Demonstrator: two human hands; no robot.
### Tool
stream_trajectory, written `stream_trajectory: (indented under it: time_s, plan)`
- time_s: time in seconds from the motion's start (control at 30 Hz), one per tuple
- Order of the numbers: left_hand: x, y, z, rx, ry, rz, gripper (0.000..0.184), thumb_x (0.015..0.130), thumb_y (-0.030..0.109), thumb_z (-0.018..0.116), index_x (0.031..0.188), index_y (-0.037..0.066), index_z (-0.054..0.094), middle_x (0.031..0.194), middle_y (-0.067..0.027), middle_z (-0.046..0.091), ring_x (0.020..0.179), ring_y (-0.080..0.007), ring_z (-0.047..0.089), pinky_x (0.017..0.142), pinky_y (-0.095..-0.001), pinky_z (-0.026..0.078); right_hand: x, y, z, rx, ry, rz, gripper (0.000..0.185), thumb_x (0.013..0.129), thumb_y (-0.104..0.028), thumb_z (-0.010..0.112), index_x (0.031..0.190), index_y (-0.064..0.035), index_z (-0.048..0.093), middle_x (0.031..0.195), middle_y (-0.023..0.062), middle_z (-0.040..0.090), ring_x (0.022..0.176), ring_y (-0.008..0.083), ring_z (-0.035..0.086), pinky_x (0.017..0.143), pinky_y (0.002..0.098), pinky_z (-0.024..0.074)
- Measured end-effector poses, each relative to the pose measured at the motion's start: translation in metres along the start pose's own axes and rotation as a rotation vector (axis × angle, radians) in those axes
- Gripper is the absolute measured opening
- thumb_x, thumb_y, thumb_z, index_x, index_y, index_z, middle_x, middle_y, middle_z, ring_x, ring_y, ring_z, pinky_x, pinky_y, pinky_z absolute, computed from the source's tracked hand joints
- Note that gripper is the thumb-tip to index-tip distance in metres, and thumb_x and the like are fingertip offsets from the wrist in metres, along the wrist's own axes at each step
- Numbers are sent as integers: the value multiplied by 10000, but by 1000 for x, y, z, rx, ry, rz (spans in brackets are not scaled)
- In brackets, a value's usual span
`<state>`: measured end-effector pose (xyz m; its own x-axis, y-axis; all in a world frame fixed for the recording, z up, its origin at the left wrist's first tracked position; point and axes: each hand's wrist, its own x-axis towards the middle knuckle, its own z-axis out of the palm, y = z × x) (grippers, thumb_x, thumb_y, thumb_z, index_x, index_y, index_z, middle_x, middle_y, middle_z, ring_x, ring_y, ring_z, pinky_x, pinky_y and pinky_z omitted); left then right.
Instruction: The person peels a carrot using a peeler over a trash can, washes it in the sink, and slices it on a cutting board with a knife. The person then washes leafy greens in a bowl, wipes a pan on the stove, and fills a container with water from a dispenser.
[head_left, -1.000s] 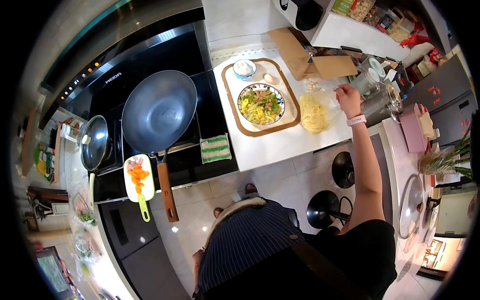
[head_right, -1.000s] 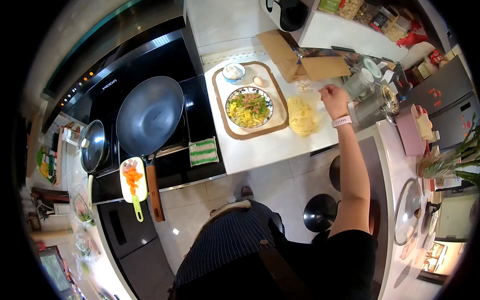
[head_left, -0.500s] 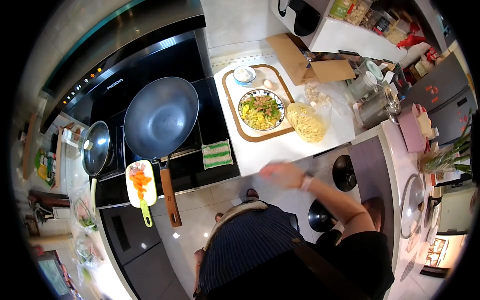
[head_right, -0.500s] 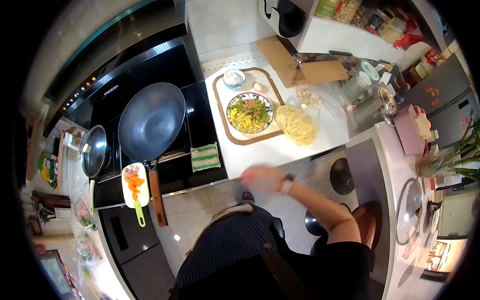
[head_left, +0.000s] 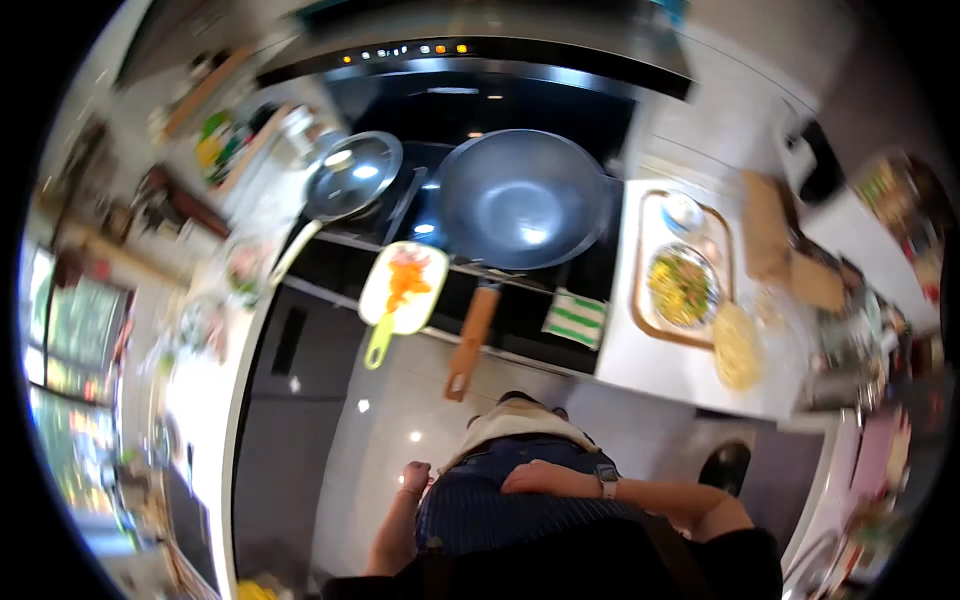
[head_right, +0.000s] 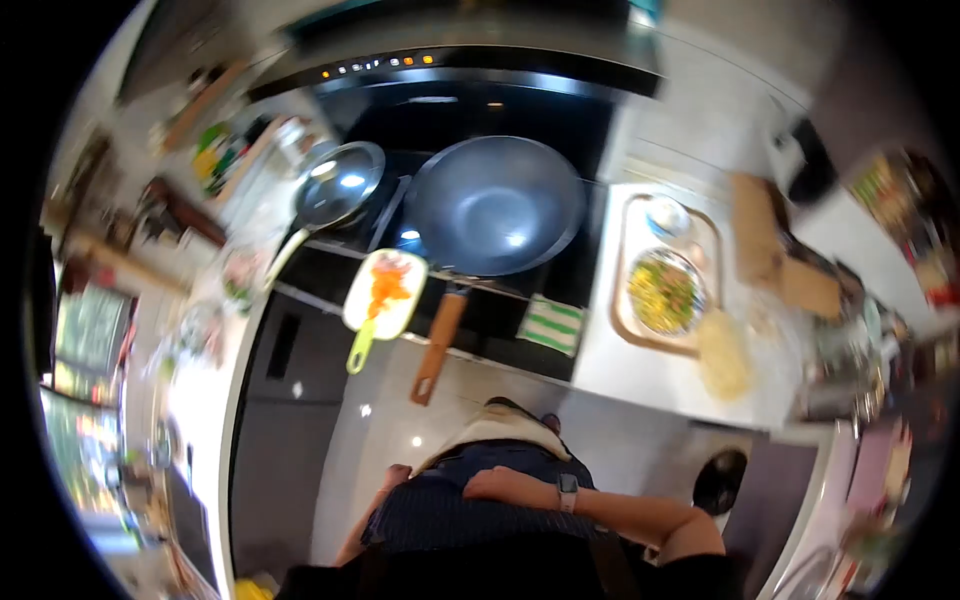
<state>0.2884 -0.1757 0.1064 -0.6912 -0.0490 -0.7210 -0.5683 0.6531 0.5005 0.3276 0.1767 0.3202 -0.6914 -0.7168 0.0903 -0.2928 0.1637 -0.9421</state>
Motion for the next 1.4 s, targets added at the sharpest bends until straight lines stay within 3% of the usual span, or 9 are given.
stream_trajectory:
  time_s: [0.13, 0.3, 0.4, 0.43, 0.57, 0.77, 0.87, 1.07, 1.4]
  plan:
    - [36, -102, 27, 487, -38, 185, 284, 760, 269, 545, 754, 3, 644, 797, -215, 641, 813, -355, 624, 748, -425, 493, 3, -4, -10, 2, -91, 0, 219, 765, -4, 551, 969, -71, 595, 981, 76, 601, 941, 244, 573, 795, 324, 439]
    - [2, -84, 15, 809, -128, 234, 264, 798, 199, 463, 783, 17, 654, 837, -216, 637, 846, -355, 619, 770, -440, 494, 11, 10, -10, 0, -89, -113, 156, 737, -6, 578, 882, -50, 616, 877, 70, 626, 834, 227, 609, 719, 287, 478]
    - [-1, -91, 21, 419, -45, -60, 222, 819, 130, 453, 701, 17, 603, 673, -131, 624, 607, -240, 647, 564, -346, 518, 19, 3, -16, -29, -109, -148, 137, 730, -18, 595, 861, -47, 622, 869, 61, 637, 814, 220, 617, 703, 282, 489]
    - [0, -91, 18, 337, -109, -139, 261, 784, 193, 455, 751, 45, 667, 829, -204, 643, 794, -361, 623, 749, -422, 503, 21, 0, -18, -54, -122, -135, 134, 729, -22, 600, 858, -48, 625, 881, 58, 641, 818, 218, 620, 704, 285, 492]
    - [-2, -100, 24, 587, -23, 149, 286, 768, 225, 461, 696, 28, 656, 808, -211, 643, 788, -362, 622, 741, -427, 495, 20, 2, -23, -29, -147, -146, 104, 726, -35, 613, 827, -49, 636, 893, 48, 648, 819, 210, 623, 689, 278, 493]
    - [-17, -84, 20, 238, -5, -201, 216, 776, 161, 484, 799, 38, 660, 858, -213, 634, 825, -373, 616, 733, -438, 504, 38, -12, -31, -45, -188, -140, 48, 741, -88, 637, 780, -60, 642, 864, 45, 653, 800, 200, 621, 688, 281, 481]
    - [-3, -105, 26, 764, 24, 273, 191, 775, 145, 505, 823, 53, 665, 842, -195, 639, 826, -372, 621, 714, -447, 511, 36, -7, -24, -67, -113, -105, 50, 750, -108, 651, 785, -72, 644, 823, 42, 653, 783, 204, 618, 687, 290, 479]
    - [-15, -96, 14, 824, -10, 325, 145, 738, 121, 540, 782, 56, 662, 837, -156, 653, 816, -330, 634, 713, -430, 519, 43, -14, -23, -79, -72, -143, 107, 781, -180, 676, 795, -78, 646, 811, 31, 650, 781, 185, 614, 692, 289, 482]
    - [-14, -84, 18, 232, 61, -76, 222, 735, 175, 528, 813, 21, 667, 888, -225, 632, 846, -393, 613, 765, -440, 495, 46, -13, -19, -83, -56, -148, 112, 734, -125, 717, 802, -58, 659, 823, 50, 660, 769, 197, 631, 695, 284, 493]
